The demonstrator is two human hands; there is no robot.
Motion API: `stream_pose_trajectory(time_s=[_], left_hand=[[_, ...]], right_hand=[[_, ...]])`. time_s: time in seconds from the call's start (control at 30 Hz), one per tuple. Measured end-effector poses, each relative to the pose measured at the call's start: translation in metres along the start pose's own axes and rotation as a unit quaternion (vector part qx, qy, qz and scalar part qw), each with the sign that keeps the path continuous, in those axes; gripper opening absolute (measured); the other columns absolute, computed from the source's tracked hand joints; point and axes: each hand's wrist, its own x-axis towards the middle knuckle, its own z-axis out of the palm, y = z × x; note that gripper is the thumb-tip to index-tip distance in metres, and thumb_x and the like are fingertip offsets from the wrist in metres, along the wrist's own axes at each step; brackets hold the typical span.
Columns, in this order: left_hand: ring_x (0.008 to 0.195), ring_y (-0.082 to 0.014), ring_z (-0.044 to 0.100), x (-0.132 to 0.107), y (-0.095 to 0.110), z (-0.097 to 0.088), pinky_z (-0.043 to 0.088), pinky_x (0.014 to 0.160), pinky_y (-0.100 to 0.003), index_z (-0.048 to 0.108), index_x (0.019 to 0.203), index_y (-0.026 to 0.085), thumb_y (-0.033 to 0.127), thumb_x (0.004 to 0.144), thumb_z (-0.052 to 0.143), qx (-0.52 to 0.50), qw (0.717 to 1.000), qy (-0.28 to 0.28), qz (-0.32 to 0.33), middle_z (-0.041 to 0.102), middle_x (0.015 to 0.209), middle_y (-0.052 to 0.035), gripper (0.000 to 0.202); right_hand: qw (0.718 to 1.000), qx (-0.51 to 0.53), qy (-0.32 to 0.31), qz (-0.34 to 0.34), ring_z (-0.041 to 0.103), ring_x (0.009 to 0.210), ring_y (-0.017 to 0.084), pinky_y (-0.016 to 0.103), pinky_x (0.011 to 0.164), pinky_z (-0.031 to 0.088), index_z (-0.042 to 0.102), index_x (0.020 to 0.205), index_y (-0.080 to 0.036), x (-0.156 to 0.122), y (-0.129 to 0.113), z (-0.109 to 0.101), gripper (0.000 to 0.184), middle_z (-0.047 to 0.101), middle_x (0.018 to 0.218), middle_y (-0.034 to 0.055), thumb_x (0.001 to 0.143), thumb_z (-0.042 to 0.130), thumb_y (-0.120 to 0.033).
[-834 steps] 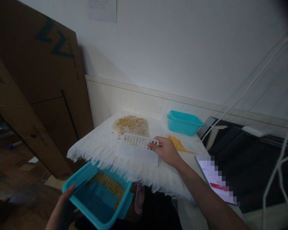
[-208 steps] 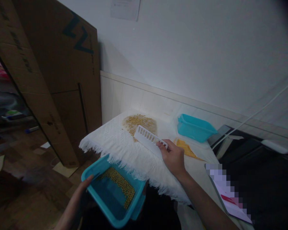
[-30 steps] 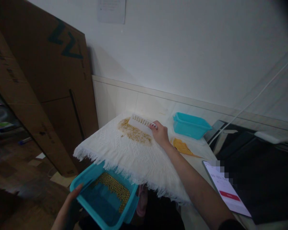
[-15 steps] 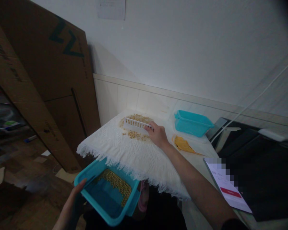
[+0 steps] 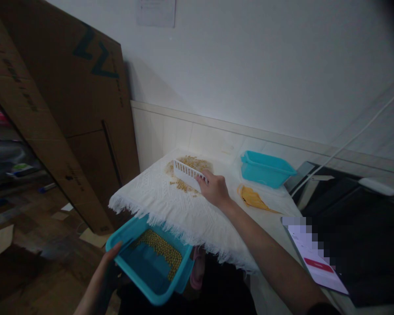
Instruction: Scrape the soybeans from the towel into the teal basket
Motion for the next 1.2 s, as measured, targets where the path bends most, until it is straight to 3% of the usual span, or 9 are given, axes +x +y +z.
stream_pose_trajectory(time_s=[0.13,0.27,0.57,0.8,0.9,1.03,1.2], left_hand=[[0.098,-0.0408,0.078,0.003,-0.001,-0.004,0.067,0.068,-0.046,0.074,0.116,0.026,0.056,0.064,0.083,0.011,1.0,0.017,0.012,0.084,0.08,-0.0082,0.061],[0.102,-0.0397,0.077,0.004,-0.001,-0.005,0.066,0.069,-0.044,0.071,0.125,0.021,0.055,0.071,0.079,0.017,0.999,0.019,-0.02,0.083,0.079,-0.0096,0.064],[0.102,-0.0382,0.077,0.007,-0.003,-0.006,0.065,0.081,-0.05,0.06,0.141,0.02,0.059,0.071,0.079,-0.001,0.999,-0.001,-0.034,0.084,0.089,-0.0121,0.082],[0.112,-0.0422,0.073,0.002,-0.003,-0.004,0.063,0.084,-0.055,0.069,0.13,0.024,0.06,0.07,0.079,0.001,1.0,-0.012,0.006,0.084,0.101,-0.0104,0.071],[0.108,-0.0427,0.074,0.0,-0.002,-0.004,0.063,0.084,-0.057,0.072,0.125,0.024,0.061,0.072,0.077,0.015,1.0,-0.02,0.012,0.085,0.093,-0.0101,0.064],[0.104,-0.0405,0.076,0.001,-0.002,-0.005,0.064,0.081,-0.053,0.072,0.121,0.021,0.063,0.072,0.076,0.023,0.999,-0.027,0.007,0.083,0.081,-0.0109,0.065],[0.101,-0.042,0.077,0.002,-0.003,-0.004,0.064,0.078,-0.052,0.075,0.116,0.022,0.06,0.067,0.08,0.005,0.999,-0.032,0.009,0.083,0.081,-0.01,0.062]], right_hand=[[1.0,0.006,-0.008,-0.007,0.064,0.059,0.017,0.025,0.059,0.039,0.071,0.085,-0.022,-0.004,-0.006,0.002,0.022,0.072,0.07,0.0044,0.096,0.055,-0.032],[1.0,0.018,-0.007,-0.019,0.064,0.059,0.017,0.025,0.059,0.04,0.071,0.085,-0.02,-0.007,-0.012,0.001,0.024,0.071,0.07,0.0053,0.097,0.054,-0.032],[0.998,0.029,0.019,-0.049,0.063,0.056,0.015,0.024,0.057,0.039,0.071,0.087,-0.019,-0.011,-0.015,0.003,0.019,0.071,0.067,0.0029,0.097,0.059,-0.029],[0.996,0.049,0.02,-0.065,0.061,0.053,0.014,0.023,0.055,0.039,0.07,0.084,-0.019,-0.014,-0.015,0.006,0.015,0.069,0.064,0.0015,0.095,0.064,-0.026],[0.996,0.062,0.02,-0.061,0.062,0.054,0.014,0.023,0.056,0.04,0.071,0.087,-0.019,-0.013,-0.016,0.005,0.012,0.071,0.067,0.002,0.094,0.064,-0.026],[0.995,0.071,0.023,-0.065,0.063,0.056,0.014,0.023,0.057,0.041,0.071,0.085,-0.018,-0.014,-0.018,0.003,0.013,0.071,0.068,0.0022,0.094,0.064,-0.026],[0.993,0.083,0.034,-0.074,0.061,0.053,0.014,0.023,0.056,0.041,0.072,0.086,-0.018,-0.015,-0.019,0.002,0.015,0.071,0.067,0.0027,0.095,0.063,-0.027]])
